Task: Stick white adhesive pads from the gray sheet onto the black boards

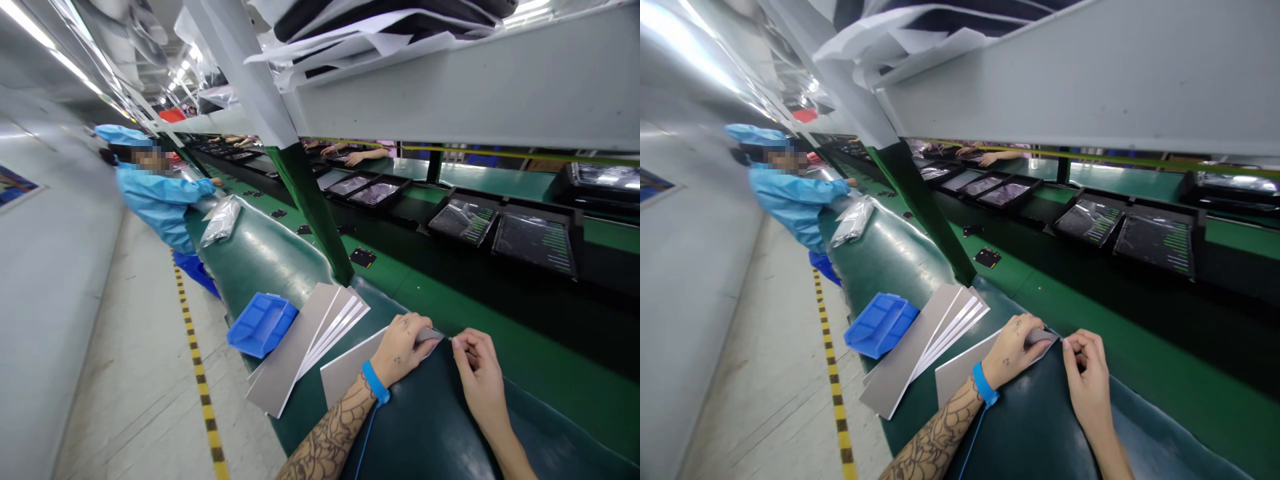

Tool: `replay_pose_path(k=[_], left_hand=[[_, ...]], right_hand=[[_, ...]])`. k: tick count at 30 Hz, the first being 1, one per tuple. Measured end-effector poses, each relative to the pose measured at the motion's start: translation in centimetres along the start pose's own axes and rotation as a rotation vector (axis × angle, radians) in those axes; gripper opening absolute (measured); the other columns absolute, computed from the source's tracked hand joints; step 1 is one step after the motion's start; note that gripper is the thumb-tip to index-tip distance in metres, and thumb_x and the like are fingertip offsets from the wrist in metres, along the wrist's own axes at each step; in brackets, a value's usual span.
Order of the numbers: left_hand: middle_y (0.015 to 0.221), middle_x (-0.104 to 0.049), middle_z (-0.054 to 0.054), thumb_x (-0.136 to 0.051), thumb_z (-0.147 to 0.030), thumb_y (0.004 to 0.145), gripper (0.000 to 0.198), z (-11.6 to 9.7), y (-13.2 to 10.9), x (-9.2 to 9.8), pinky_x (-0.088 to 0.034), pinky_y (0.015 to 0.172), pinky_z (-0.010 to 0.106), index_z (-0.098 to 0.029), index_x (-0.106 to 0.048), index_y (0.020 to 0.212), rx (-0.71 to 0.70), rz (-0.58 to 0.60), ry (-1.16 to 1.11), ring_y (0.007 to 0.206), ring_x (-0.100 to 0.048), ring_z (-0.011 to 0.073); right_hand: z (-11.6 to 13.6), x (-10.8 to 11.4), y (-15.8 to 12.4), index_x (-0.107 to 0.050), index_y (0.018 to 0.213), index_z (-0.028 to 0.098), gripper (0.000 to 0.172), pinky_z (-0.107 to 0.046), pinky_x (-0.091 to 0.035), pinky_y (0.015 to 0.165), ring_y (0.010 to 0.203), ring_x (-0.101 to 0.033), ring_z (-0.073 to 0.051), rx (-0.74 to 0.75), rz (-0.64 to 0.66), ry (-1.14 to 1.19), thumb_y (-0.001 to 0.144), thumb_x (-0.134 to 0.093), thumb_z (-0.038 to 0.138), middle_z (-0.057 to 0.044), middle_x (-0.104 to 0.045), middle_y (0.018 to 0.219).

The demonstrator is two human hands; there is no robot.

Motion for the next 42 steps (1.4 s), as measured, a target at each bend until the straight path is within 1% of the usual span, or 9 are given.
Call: replay_pose_path(k=[7, 18, 26, 29, 32, 35, 38, 40, 42], left_hand=[[0.111, -0.073, 0.006, -0.073, -0.032, 0.103, 0.021, -0.2, -0.1, 0.0, -0.053, 0.091, 0.039, -0.023, -0.062, 0.119, 0.0, 0.015, 0.038, 0.103, -0.068, 0.026], [0.113, -0.072, 0.005, -0.074, -0.028, 0.102, 0.025, 0.1, -0.5, -0.2, -0.052, 0.091, 0.038, -0.023, -0.058, 0.121, -0.042, -0.023, 0.021, 0.104, -0.066, 0.0254], [0.118, -0.073, 0.005, -0.075, -0.028, 0.101, 0.028, 0.5, -0.4, -0.5, -0.052, 0.095, 0.039, -0.023, -0.058, 0.123, -0.01, -0.017, 0.016, 0.107, -0.068, 0.026], [0.118, -0.073, 0.005, -0.075, -0.028, 0.102, 0.028, 0.3, -0.1, -0.7, -0.05, 0.094, 0.038, -0.023, -0.058, 0.123, 0.006, 0.018, 0.014, 0.108, -0.069, 0.0257], [0.122, -0.074, 0.004, -0.074, -0.029, 0.103, 0.029, 0.0, 0.3, -0.8, -0.048, 0.095, 0.039, -0.023, -0.057, 0.126, 0.003, 0.076, 0.013, 0.112, -0.07, 0.0255], [0.128, -0.073, 0.005, -0.071, -0.034, 0.105, 0.032, -0.3, 0.5, -0.9, -0.046, 0.096, 0.039, -0.023, -0.055, 0.13, 0.001, 0.129, 0.018, 0.117, -0.069, 0.0263], [0.13, -0.072, 0.006, -0.068, -0.038, 0.107, 0.035, -0.5, 0.5, -1.2, -0.045, 0.096, 0.04, -0.022, -0.053, 0.134, -0.005, 0.165, 0.036, 0.118, -0.067, 0.0274], [0.13, -0.071, 0.007, -0.066, -0.039, 0.108, 0.036, -0.6, 0.5, -1.3, -0.045, 0.096, 0.041, -0.022, -0.053, 0.136, -0.009, 0.179, 0.057, 0.118, -0.066, 0.0281], [0.129, -0.071, 0.007, -0.065, -0.04, 0.108, 0.037, -0.8, 0.5, -1.4, -0.045, 0.095, 0.042, -0.022, -0.053, 0.137, -0.01, 0.191, 0.079, 0.116, -0.065, 0.0289]], right_hand=[[0.2, 0.0, 0.0, -0.072, 0.099, 0.023, 0.033, -0.034, -0.058, 0.073, 0.096, -0.065, -0.023, -0.007, -0.005, 0.001, 0.103, -0.067, 0.055, -0.01, -0.06, 0.116], [0.3, -0.3, 0.0, -0.071, 0.097, 0.022, 0.037, -0.034, -0.057, 0.074, 0.099, -0.065, -0.024, -0.015, 0.0, 0.013, 0.104, -0.065, 0.058, -0.01, -0.06, 0.116], [0.2, -0.1, 0.0, -0.072, 0.098, 0.022, 0.035, -0.032, -0.056, 0.073, 0.097, -0.064, -0.022, -0.024, 0.0, 0.026, 0.104, -0.067, 0.057, -0.01, -0.059, 0.116], [-0.1, 0.1, 0.0, -0.071, 0.099, 0.022, 0.034, -0.032, -0.055, 0.073, 0.09, -0.063, -0.02, -0.04, -0.004, 0.047, 0.103, -0.069, 0.056, -0.008, -0.058, 0.116], [-0.6, 0.7, 0.4, -0.07, 0.101, 0.023, 0.034, -0.03, -0.05, 0.065, 0.073, -0.055, -0.014, -0.123, -0.03, 0.159, 0.099, -0.075, 0.057, -0.004, -0.059, 0.107], [-1.2, 1.5, 1.6, -0.07, 0.102, 0.024, 0.037, -0.027, -0.045, 0.058, 0.069, -0.052, -0.012, -0.282, -0.09, 0.413, 0.091, -0.084, 0.056, -0.002, -0.061, 0.1], [-1.2, 1.3, 4.3, -0.072, 0.1, 0.025, 0.039, -0.023, -0.044, 0.055, 0.077, -0.057, -0.012, -0.388, -0.095, 0.615, 0.08, -0.094, 0.05, -0.003, -0.064, 0.11], [-0.9, 0.1, 6.9, -0.073, 0.1, 0.025, 0.04, -0.021, -0.046, 0.057, 0.08, -0.058, -0.012, -0.415, -0.013, 0.642, 0.077, -0.097, 0.047, -0.002, -0.065, 0.112], [-0.4, -2.0, 9.8, -0.074, 0.101, 0.025, 0.04, -0.022, -0.049, 0.062, 0.083, -0.059, -0.013, -0.414, 0.126, 0.585, 0.078, -0.095, 0.05, -0.002, -0.066, 0.112]])
Point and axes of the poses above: each hand's wrist, its own y-axis towards the middle knuckle, its own x-axis out of the back of the hand, z = x × y, the point moved 7 cm from there along y, towards the middle knuckle
